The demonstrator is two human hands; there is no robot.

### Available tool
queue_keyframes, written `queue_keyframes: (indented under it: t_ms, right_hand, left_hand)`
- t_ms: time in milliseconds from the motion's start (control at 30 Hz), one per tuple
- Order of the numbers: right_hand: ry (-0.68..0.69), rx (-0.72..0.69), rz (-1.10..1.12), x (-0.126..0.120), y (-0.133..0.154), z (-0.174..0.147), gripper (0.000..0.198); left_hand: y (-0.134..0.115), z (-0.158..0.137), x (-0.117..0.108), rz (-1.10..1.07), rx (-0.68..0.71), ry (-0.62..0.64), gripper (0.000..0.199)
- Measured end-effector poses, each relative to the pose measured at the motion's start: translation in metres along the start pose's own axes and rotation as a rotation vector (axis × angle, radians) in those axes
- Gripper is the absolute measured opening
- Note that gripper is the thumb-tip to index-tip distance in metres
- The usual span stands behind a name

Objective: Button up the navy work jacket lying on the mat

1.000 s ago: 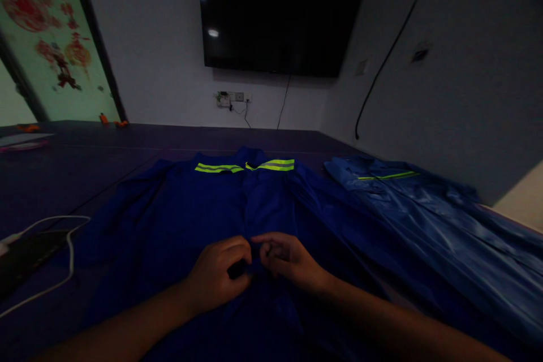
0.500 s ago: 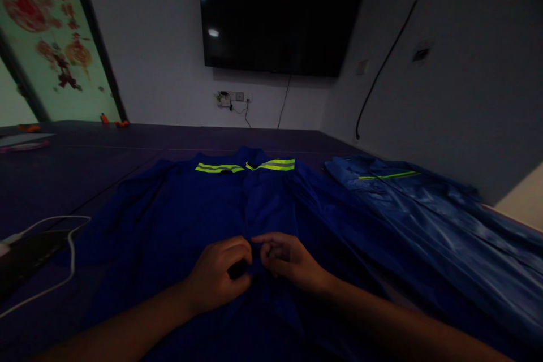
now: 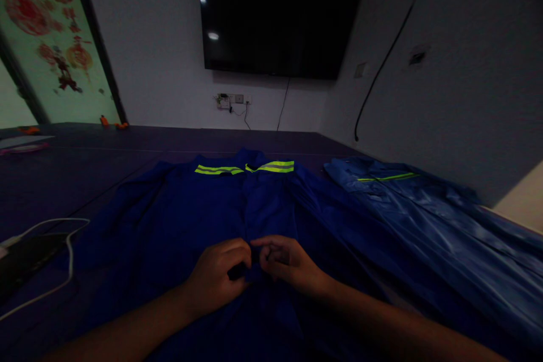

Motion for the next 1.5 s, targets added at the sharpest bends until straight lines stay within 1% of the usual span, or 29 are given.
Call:
queue_keyframes:
  t_ms: [133, 333, 567, 767, 967, 1200, 1500]
  right_hand:
    - [-0.001, 0.004, -0.007, 0.0004, 0.0005, -0.0002, 0.041]
    - [0.011, -0.014, -0.005, 0.0002, -0.0017, 0.0001, 0.043]
    - [0.002, -0.022, 0.010, 0.0008, -0.0028, 0.0003, 0.042]
    - [0.012, -0.007, 0.005, 0.0006, -0.0039, 0.0008, 0.045]
    - [0.035, -0.029, 0.001, 0.0006, -0.0037, 0.0008, 0.048]
    - [-0.007, -0.020, -0.032, 0.0015, -0.0004, -0.0004, 0.041]
    - [-0.006, -0.032, -0.038, 0.0022, -0.0024, -0.0001, 0.042]
  left_hand:
    - [0.0007, -0.0008, 0.0001, 0.007, 0.011, -0.004, 0.004]
    - [-0.0005, -0.0013, 0.0001, 0.007, 0.039, -0.022, 0.007]
    - [-0.0011, -0.0008, 0.0004, -0.027, 0.067, -0.029, 0.007]
    - [-0.0014, -0.0010, -0.0005, -0.018, 0.070, -0.024, 0.010]
    - [-0.0018, -0.0011, -0.0005, -0.012, 0.065, -0.025, 0.014]
    - [0.0002, -0.0010, 0.0001, -0.029, 0.043, -0.007, 0.012]
    - [-0.0005, -0.0022, 0.0013, -0.030, 0.082, 0.043, 0.017]
Point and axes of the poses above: each hand's wrist, its own z-axis towards the middle knuckle, its own x-axis out of the palm, y = z × x, the point moved 2 cm from there along z, towards the middle knuckle, and after that the axes turned 10 degrees about -y, right-handed, at the moved point
